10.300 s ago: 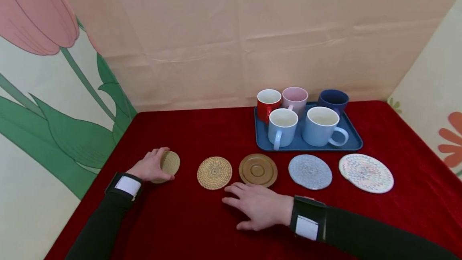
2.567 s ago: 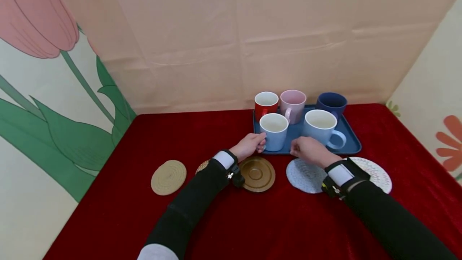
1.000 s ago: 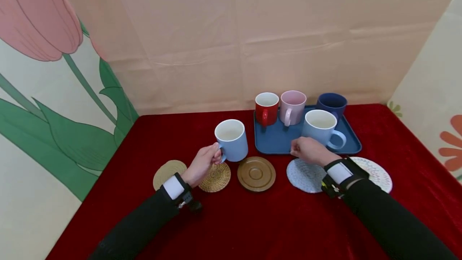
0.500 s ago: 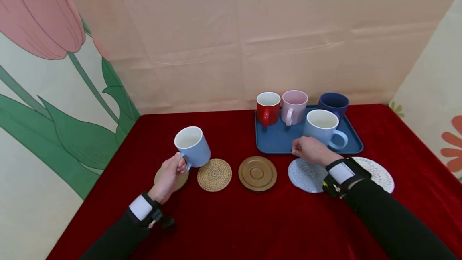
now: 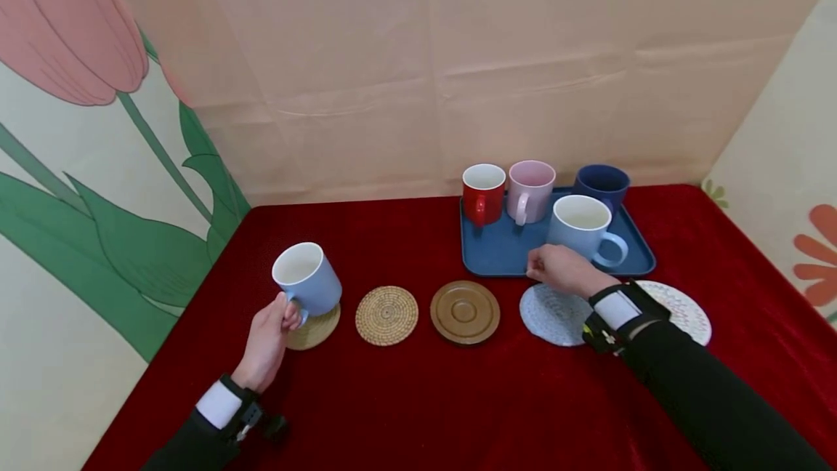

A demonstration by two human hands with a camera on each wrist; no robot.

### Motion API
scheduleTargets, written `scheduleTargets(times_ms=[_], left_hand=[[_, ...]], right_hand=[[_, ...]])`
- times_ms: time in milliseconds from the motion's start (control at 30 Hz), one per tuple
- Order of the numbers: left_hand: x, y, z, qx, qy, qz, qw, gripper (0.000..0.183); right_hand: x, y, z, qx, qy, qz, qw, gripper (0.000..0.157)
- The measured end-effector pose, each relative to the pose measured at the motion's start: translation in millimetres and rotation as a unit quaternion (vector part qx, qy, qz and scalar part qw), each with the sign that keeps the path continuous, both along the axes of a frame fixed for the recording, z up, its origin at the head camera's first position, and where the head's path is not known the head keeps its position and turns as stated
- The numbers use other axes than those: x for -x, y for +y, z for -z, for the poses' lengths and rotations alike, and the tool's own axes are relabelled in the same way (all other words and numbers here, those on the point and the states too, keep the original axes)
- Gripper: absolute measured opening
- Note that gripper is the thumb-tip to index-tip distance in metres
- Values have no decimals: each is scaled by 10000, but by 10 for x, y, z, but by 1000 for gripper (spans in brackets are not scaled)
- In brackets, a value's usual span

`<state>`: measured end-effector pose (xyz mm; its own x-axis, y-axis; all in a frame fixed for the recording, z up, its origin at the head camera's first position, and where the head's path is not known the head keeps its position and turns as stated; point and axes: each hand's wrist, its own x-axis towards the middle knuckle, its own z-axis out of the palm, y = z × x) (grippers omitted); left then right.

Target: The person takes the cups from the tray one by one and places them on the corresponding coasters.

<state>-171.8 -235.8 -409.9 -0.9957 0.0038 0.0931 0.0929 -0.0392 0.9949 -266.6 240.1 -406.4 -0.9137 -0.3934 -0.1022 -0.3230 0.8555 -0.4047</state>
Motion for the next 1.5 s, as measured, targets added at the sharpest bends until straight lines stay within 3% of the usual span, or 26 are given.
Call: scheduleTargets(times_ms=[267,667,1067,1500], left_hand=[[-106,-45,52,44,85,-302,9995,42],[-221,-6,126,20,-222,-1021,9945,40],[-219,4,155,65,-311,-1032,9942,41],[-243,126,147,295,-535,-1710,9834,41]], right_hand=[[7,6,7,15,187,-20,9998,15],[-38,3,18,-6,372,-180,9991,16],[-31,-12,-17,-23,170,-58,9998,16],[-51,-15,-4,-4,337,-109,9994,17]])
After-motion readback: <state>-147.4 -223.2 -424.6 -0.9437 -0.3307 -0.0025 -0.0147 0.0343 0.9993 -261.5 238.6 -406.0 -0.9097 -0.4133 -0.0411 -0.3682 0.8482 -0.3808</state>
